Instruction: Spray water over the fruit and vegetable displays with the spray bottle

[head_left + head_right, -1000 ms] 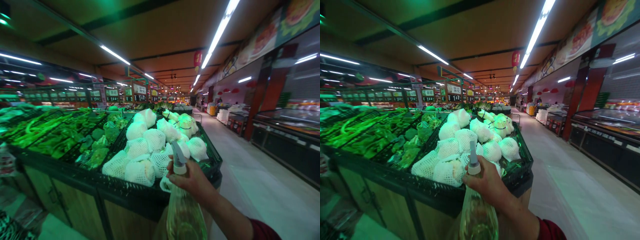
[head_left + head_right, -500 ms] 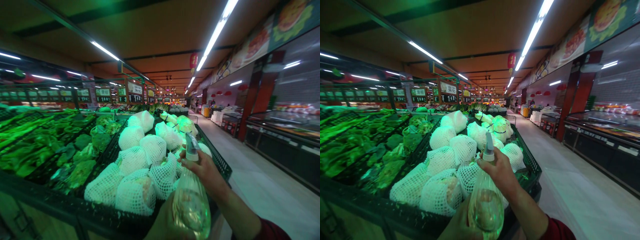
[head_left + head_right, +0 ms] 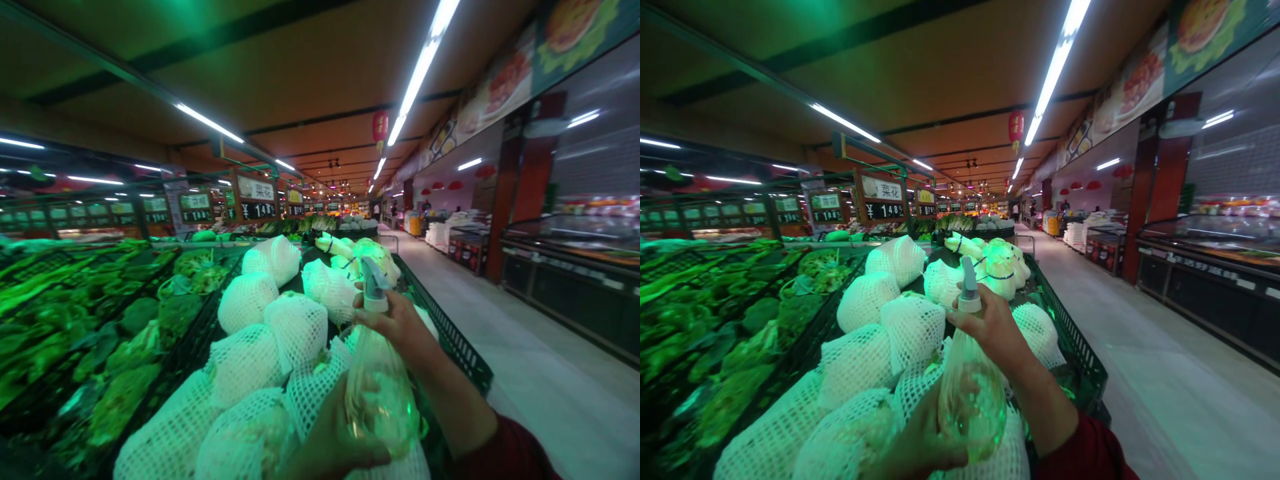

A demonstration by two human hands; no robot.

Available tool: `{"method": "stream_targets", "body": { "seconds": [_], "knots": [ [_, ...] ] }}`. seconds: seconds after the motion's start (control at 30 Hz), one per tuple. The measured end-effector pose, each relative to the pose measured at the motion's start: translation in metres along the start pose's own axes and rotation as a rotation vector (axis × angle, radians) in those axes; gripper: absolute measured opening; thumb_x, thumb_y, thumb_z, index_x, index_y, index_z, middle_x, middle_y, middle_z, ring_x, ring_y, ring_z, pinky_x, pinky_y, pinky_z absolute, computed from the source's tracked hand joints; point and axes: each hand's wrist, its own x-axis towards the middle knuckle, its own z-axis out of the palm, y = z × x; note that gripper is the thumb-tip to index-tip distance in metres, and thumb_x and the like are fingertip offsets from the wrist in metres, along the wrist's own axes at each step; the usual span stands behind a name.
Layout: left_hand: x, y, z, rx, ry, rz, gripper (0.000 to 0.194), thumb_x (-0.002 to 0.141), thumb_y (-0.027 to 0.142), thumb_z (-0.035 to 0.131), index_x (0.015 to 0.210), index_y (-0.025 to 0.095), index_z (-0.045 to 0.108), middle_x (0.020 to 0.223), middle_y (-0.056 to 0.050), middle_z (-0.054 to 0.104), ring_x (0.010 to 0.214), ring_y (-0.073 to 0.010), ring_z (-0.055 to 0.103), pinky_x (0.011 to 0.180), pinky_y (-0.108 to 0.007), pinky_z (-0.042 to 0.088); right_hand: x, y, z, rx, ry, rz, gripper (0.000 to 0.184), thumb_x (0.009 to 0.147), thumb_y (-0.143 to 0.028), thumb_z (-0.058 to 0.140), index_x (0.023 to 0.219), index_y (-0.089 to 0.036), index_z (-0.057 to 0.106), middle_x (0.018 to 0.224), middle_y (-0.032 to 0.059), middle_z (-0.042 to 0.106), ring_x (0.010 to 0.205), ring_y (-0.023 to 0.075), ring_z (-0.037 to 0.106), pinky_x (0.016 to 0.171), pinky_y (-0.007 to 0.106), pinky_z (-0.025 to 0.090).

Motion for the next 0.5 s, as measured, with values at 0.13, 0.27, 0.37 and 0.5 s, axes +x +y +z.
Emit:
{"method": "stream_targets", "body": {
  "seconds": [0.13,0.27,0.37,0.5],
  "knots": [
    [0.024,-0.004,-0.005,0.006,-0.066,0.089,0.081,0.050,0.031,0.093,0.122,0.018,0.058,0.111,-0.009,0.068,0.103,-0.0274,0.064,0.086,-0.042,0.053,0.020,0.018,-0.007,0.023,-0.036,-0.004,0.030,0.071,-0.036,0.074,0.093,-0.018,0.064,0.093,0.0050,0.068,0.084,0.0223,0.065,0.078,0.036,0.050],
    [0.036,-0.011,-0.012,0.058,-0.094,0.142,0.046,0.085,0.036,0.070,0.126,0.017,0.059,0.130,-0.011,0.063,0.116,-0.0270,0.062,0.099,-0.051,0.051,0.032,0.042,-0.007,0.062,-0.082,0.032,0.041,0.073,-0.035,0.075,0.108,-0.018,0.063,0.091,0.0031,0.067,0.080,0.0211,0.066,0.073,0.035,0.052],
    [0.038,-0.018,-0.016,0.061,-0.084,0.140,0.040,0.091,0.036,0.062,0.126,0.018,0.059,0.132,-0.011,0.063,0.118,-0.0267,0.061,0.101,-0.053,0.050,0.037,0.058,-0.008,0.086,-0.099,0.075,0.044,0.073,-0.036,0.075,0.112,-0.018,0.063,0.091,0.0029,0.068,0.079,0.0212,0.066,0.072,0.035,0.052],
    [0.039,-0.023,-0.018,0.076,-0.069,0.120,0.041,0.091,0.035,0.064,0.128,0.018,0.059,0.134,-0.011,0.061,0.120,-0.0274,0.060,0.103,-0.054,0.049,0.039,0.071,-0.009,0.075,-0.101,0.083,0.042,0.073,-0.037,0.076,0.109,-0.017,0.065,0.090,0.0036,0.070,0.083,0.0228,0.066,0.076,0.036,0.051]
  ]
}}
